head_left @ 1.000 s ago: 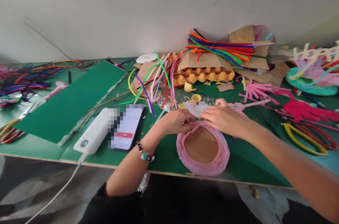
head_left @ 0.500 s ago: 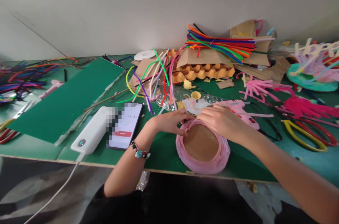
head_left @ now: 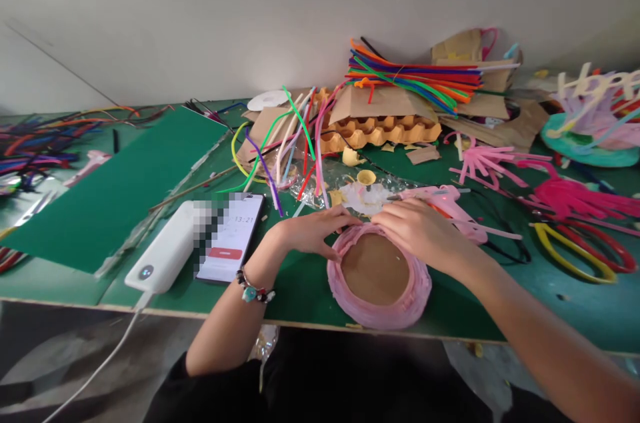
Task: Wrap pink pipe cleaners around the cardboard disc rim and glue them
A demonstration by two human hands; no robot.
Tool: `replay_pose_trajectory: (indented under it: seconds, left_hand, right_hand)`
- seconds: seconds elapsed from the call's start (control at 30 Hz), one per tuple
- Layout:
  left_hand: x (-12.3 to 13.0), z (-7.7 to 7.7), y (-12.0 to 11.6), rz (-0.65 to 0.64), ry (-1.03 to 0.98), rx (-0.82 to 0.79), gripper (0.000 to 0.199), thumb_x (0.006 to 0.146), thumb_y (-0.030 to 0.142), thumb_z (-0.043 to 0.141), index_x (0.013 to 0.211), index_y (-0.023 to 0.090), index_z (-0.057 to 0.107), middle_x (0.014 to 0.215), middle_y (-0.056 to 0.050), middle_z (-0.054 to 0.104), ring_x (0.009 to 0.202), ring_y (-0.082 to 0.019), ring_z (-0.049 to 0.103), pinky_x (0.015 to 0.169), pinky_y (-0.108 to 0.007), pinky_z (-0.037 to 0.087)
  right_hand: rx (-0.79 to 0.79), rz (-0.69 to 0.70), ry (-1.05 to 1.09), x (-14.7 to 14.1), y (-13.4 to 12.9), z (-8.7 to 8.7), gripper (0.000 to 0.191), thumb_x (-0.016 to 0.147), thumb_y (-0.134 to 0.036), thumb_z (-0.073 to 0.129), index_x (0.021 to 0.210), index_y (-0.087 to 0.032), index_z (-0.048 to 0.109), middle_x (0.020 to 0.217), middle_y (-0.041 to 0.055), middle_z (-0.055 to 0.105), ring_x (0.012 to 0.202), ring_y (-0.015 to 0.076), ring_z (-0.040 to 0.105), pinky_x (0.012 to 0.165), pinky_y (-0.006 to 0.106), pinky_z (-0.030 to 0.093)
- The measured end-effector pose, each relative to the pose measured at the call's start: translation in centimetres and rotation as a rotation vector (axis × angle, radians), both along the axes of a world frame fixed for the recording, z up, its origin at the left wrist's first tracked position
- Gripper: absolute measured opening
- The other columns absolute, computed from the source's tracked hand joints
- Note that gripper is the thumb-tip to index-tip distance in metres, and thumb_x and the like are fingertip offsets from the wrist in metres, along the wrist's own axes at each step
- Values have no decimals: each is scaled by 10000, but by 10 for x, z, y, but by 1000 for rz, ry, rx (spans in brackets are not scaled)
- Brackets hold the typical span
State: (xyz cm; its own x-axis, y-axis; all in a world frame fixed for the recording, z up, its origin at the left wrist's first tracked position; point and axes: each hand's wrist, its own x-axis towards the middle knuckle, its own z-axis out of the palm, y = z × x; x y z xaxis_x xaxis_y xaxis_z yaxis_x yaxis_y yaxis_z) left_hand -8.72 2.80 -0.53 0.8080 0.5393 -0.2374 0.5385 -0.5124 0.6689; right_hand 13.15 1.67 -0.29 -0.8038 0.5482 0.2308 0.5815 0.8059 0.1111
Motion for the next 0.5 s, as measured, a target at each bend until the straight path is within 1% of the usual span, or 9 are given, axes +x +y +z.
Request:
replay_pose_trajectory:
  seconds: [0.07, 0.17, 0.27, 0.4, 0.5]
  left_hand:
    - [-1, -1, 0, -8, 10, 10, 674, 679, 132, 659, 1277, 198, 354, 1183, -81, 431, 1131, -205, 437, 969, -325, 355]
    - [-2, -2, -2, -16, 33, 29, 671, 701, 148, 655, 1288, 195, 334, 1233, -94, 406, 1178, -207, 404, 1004, -331, 316]
    - [-2, 0, -7, 19, 58, 49, 656, 719, 173, 651, 1290, 195, 327, 1278, -101, 388, 1221, -213, 365, 1024, -352, 289]
    - [-4, 0, -19, 108, 61, 95, 616, 739, 177, 630, 1277, 195, 330, 1301, -95, 398, 1227, -216, 368, 1002, -380, 325]
    - [-6, -4, -31, 175, 10, 170, 572, 757, 186, 615, 1257, 193, 336, 1269, -82, 449, 1197, -197, 406, 967, -372, 372]
  right_hand:
    - [7, 0, 7, -2, 1, -1, 195, 830, -113, 436, 772, -164, 615, 695, 14, 583, 656, 143, 536, 647, 286, 383]
    - [24, -2, 47, -6, 0, -2, 203, 840, -132, 438, 762, -170, 621, 688, 13, 576, 640, 138, 515, 635, 280, 379]
    - [36, 27, 114, -7, -1, -3, 229, 853, -133, 416, 758, -166, 622, 685, 17, 570, 641, 132, 506, 647, 279, 385]
    - [26, 65, 187, -6, -3, -5, 270, 869, -123, 369, 814, -165, 629, 724, 31, 590, 656, 124, 518, 671, 289, 404]
    - [-14, 66, 222, -3, -4, -5, 262, 867, -118, 371, 826, -163, 626, 744, 36, 607, 674, 126, 536, 677, 295, 417]
